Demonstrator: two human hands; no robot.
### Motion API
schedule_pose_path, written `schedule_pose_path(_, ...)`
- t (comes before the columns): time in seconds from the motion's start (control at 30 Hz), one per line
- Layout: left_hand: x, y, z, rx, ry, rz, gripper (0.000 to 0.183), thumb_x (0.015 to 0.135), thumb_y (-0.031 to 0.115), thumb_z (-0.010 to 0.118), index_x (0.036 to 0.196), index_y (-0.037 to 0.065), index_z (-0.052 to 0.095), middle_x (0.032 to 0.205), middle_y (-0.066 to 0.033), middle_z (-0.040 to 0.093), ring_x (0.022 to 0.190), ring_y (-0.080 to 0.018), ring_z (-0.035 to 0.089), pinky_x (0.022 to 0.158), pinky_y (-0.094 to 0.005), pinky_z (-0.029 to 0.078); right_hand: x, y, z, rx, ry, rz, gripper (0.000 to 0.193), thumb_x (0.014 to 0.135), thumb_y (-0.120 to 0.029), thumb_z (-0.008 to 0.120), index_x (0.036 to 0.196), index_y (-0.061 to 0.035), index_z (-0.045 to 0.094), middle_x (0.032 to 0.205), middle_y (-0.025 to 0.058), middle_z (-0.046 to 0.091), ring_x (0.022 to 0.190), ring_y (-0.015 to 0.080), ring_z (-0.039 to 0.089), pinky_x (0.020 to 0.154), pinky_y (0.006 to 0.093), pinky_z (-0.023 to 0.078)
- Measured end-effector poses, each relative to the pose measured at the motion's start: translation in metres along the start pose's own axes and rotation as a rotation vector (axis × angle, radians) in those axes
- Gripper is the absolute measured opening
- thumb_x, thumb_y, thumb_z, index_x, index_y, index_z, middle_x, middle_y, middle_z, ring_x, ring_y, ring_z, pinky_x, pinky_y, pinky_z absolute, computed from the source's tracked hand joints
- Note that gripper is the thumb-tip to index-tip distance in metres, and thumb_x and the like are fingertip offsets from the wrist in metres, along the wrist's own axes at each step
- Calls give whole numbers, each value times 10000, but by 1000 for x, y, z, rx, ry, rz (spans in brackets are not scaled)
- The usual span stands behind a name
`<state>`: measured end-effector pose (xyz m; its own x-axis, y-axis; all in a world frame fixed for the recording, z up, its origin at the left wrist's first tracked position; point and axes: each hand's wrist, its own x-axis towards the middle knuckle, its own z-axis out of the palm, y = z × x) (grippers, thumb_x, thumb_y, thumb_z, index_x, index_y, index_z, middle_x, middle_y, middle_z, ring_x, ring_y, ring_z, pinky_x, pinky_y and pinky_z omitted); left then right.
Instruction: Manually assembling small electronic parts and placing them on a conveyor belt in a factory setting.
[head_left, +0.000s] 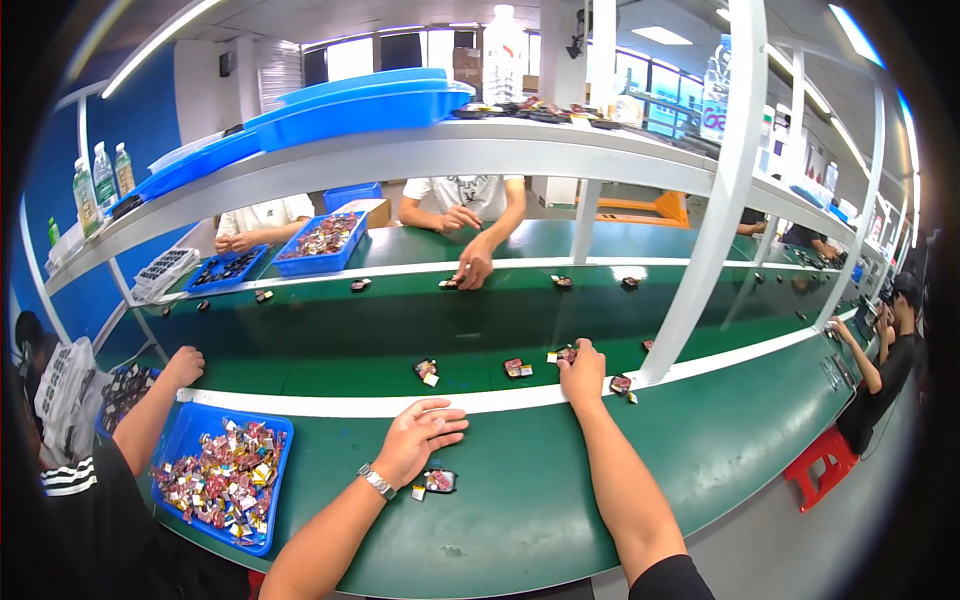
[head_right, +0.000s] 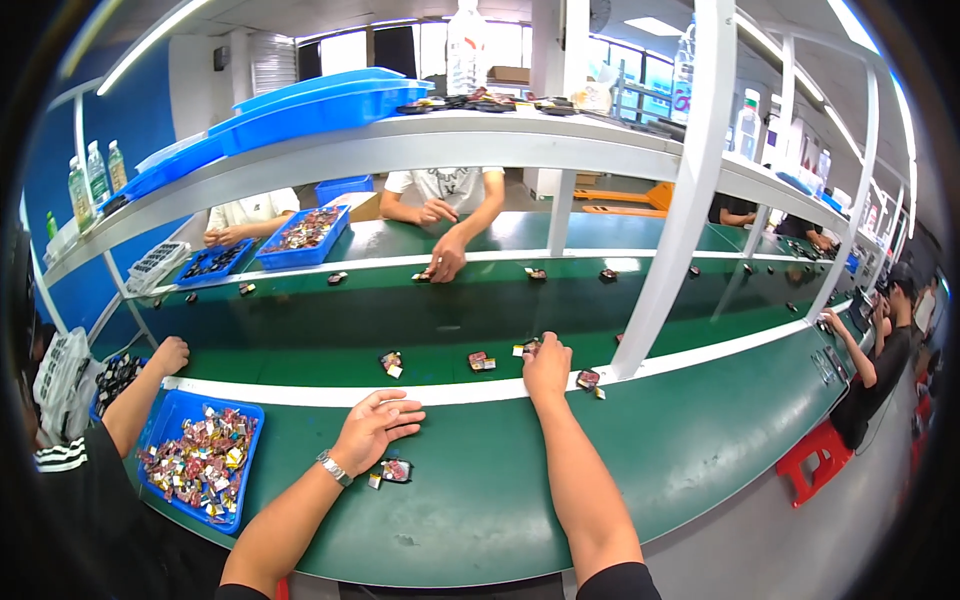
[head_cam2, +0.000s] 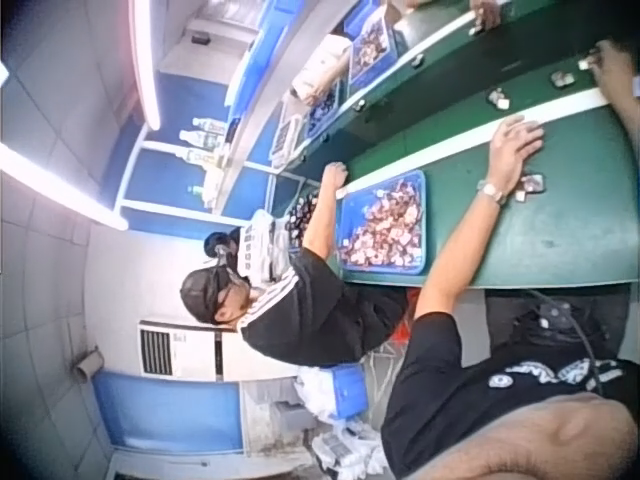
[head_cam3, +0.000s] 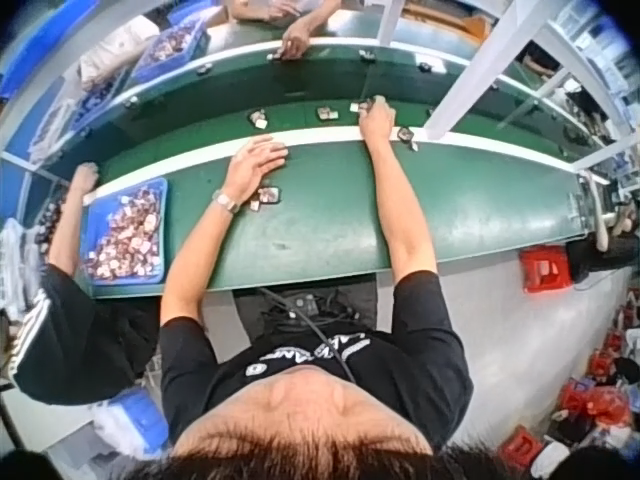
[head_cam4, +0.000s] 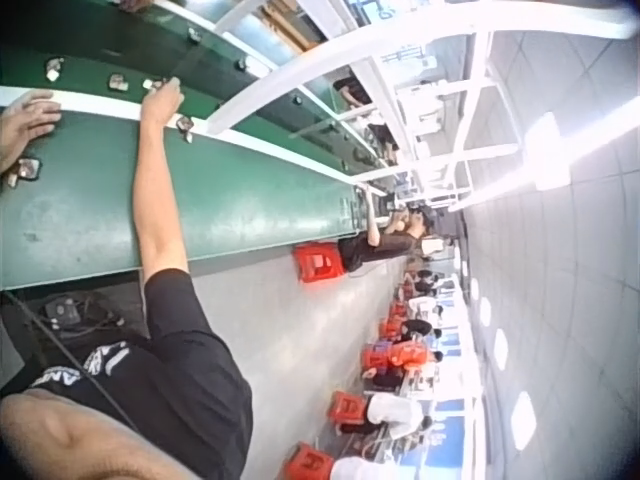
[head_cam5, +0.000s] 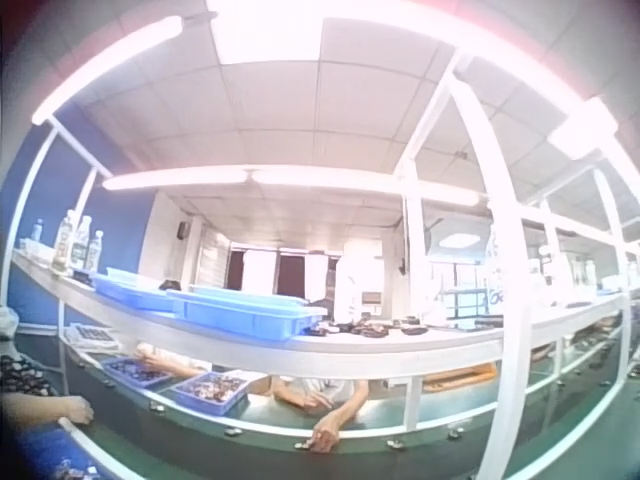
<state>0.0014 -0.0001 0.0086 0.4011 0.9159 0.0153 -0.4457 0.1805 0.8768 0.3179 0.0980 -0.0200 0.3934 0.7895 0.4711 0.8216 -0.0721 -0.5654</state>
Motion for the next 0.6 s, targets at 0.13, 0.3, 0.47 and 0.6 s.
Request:
schedule_pose_path(0.13,1,0,-5,48,43,26,292,957,103,570,1225,1,519,1202,-206,622,1081,-281,638,939,-404,531,-12,-21,-11,313,-30,-162,496,724,-86,783,1169,-16,576,1063,140,705,1030,288,659,880,395,516)
schedule_pose_path(0.3,-3,6,-9,169,91,6,342,1028,215,459,1272,-19,513,1179,-174,635,933,-179,626,831,-317,523,-52,-76,-36,752,-558,-400,597,773,-84,755,1317,-69,510,1190,74,669,1160,256,565,992,374,447)
schedule_pose_path(0.47,3,0,-12,164,-131,-151,435,1049,305,417,1312,-27,521,1070,-105,646,908,-150,609,799,-285,499,-81,-103,-66,595,-762,-691,692,764,-28,726,1399,-96,461,1292,81,603,1227,289,474,1063,398,397)
schedule_pose_path(0.6,-3,8,-8,187,-174,-187,391,1039,254,464,1330,2,528,1071,-62,643,890,-114,612,758,-253,507,-89,-108,-62,547,-791,-705,654,781,-42,728,1387,-116,495,1331,76,567,1239,287,471,1064,405,400)
